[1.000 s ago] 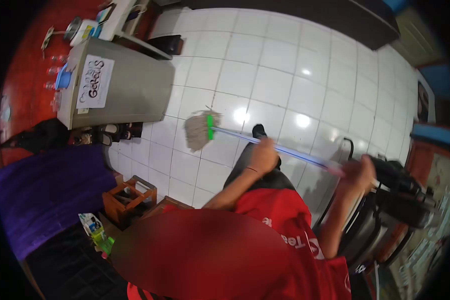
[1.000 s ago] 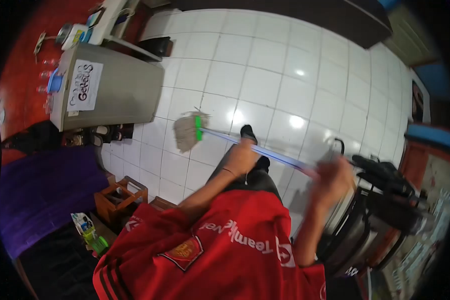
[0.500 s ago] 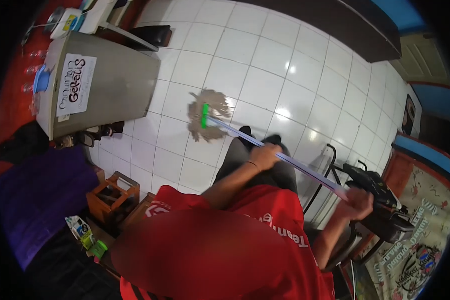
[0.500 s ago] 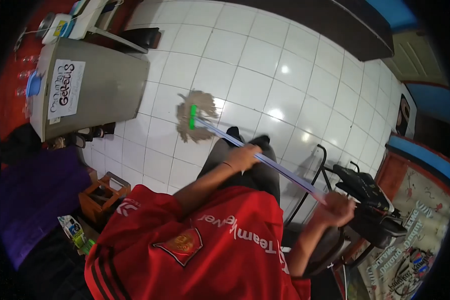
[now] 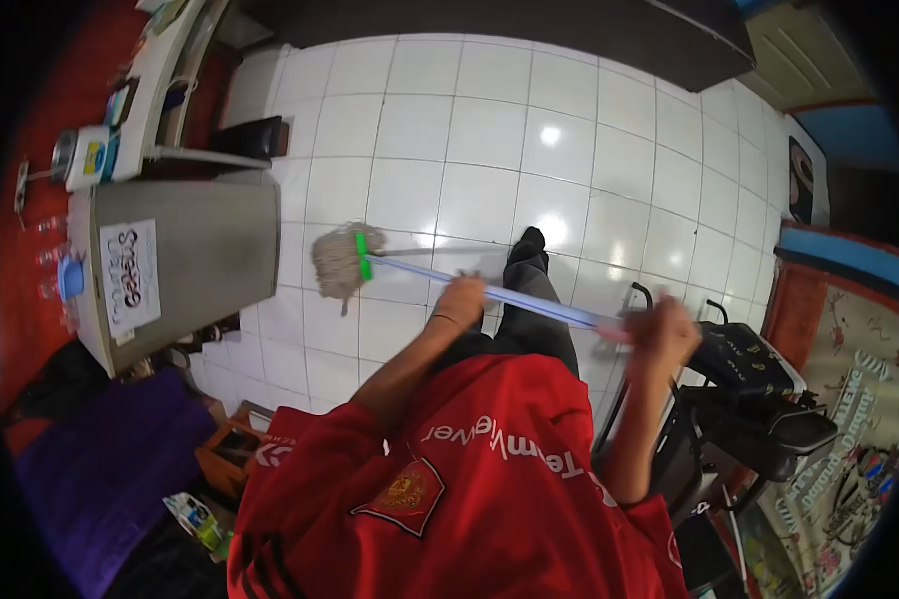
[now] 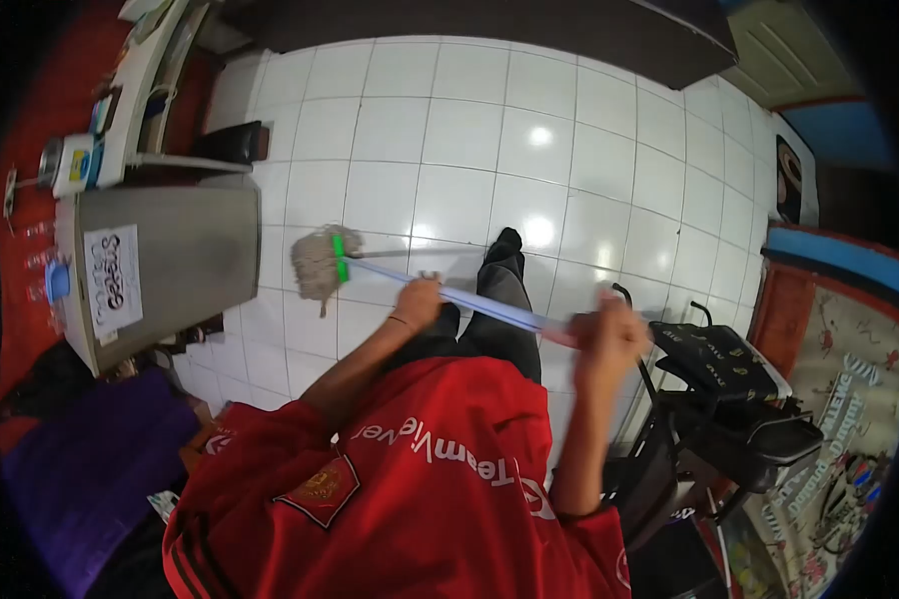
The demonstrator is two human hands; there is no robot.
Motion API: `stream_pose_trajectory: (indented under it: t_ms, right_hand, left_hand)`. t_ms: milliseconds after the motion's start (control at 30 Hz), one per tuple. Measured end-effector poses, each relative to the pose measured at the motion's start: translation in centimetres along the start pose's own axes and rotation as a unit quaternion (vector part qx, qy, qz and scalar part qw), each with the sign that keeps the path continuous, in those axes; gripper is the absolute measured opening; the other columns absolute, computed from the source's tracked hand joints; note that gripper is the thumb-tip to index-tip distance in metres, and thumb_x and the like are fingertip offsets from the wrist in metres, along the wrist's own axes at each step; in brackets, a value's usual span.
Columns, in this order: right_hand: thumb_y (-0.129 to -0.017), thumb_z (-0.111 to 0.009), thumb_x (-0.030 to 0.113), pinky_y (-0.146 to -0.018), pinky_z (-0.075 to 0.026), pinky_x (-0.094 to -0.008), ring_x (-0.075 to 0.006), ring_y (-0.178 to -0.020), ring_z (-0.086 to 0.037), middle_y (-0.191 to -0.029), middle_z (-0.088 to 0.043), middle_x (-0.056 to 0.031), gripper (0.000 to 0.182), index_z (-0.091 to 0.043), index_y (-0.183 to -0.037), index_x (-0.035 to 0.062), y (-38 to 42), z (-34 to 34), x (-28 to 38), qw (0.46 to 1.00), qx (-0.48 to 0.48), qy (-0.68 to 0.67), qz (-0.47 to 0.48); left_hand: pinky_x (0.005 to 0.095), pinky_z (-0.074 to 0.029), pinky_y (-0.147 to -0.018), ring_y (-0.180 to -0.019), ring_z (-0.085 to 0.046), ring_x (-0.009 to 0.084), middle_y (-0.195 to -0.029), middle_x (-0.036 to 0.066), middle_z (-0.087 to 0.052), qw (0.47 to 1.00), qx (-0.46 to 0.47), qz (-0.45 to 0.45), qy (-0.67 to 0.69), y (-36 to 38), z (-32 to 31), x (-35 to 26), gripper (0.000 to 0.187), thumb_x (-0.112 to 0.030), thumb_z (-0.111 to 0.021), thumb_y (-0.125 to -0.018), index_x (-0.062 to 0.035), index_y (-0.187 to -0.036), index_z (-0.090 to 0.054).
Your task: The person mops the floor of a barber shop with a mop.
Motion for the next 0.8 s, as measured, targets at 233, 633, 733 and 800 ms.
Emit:
stream_pose_trajectory:
  t_ms: [233,633,733,800]
  right_hand:
    - [-0.088,-0.034,0.023,-0.034,-0.021,-0.0237,-0.0073,-0.031,-0.016,-0.042,-0.019,0.004,0.033,-0.027,-0.057,0.0137,-5.8,10.9,13.4,0.969,-0.018,-0.231,0.086]
    - [-0.084,-0.043,0.028,-0.043,-0.037,-0.0245,-0.0095,-0.044,-0.043,-0.052,-0.048,-0.003,0.035,-0.055,-0.077,-0.004,-6.9,-0.4,-11.8,0.979,0.113,0.088,-0.148]
    - [-0.079,-0.05,0.006,-0.043,-0.03,-0.0237,-0.0051,-0.049,-0.039,-0.051,-0.045,0.0003,0.025,-0.047,-0.055,-0.0017,-6.9,-8.9,-12.0,0.952,0.292,0.0,-0.092]
    - [-0.079,-0.05,0.007,-0.042,-0.028,-0.0236,-0.0045,-0.048,-0.037,-0.05,-0.042,0.0013,0.025,-0.048,-0.056,-0.001,-9.7,-9.8,-9.9,0.965,0.246,-0.015,-0.088]
  left_hand:
    - [0.0388,-0.046,-0.064,-0.075,-0.056,0.0316,-0.077,0.013,-0.056,0.959,0.01,-0.224,0.176,-7.0,6.0,-21.0,0.016,-0.013,-0.058,-0.07,-0.0046,-0.082,-0.053]
    - [0.0449,-0.037,-0.09,-0.112,-0.037,0.043,-0.119,0.03,-0.039,0.995,0.02,0.068,0.075,-7.3,-1.7,3.9,0.055,-0.017,-0.056,-0.073,0.0093,-0.117,-0.037]
    - [0.047,-0.042,-0.081,-0.104,-0.041,0.047,-0.119,0.035,-0.034,0.972,0.023,0.231,0.032,-7.1,3.2,6.3,0.048,-0.003,-0.048,-0.077,0.0041,-0.121,-0.03]
    - [0.047,-0.042,-0.081,-0.103,-0.042,0.0463,-0.116,0.034,-0.037,0.979,-0.005,0.203,0.034,-9.3,5.2,5.5,0.043,-0.002,-0.047,-0.078,0.0038,-0.119,-0.034]
Point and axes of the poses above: each hand's wrist, its own y-axis away from the middle knuckle, its own z-axis out of the back of the hand, x = y × z, the point moved 7 cm from there along -y, towards the middle knuckle
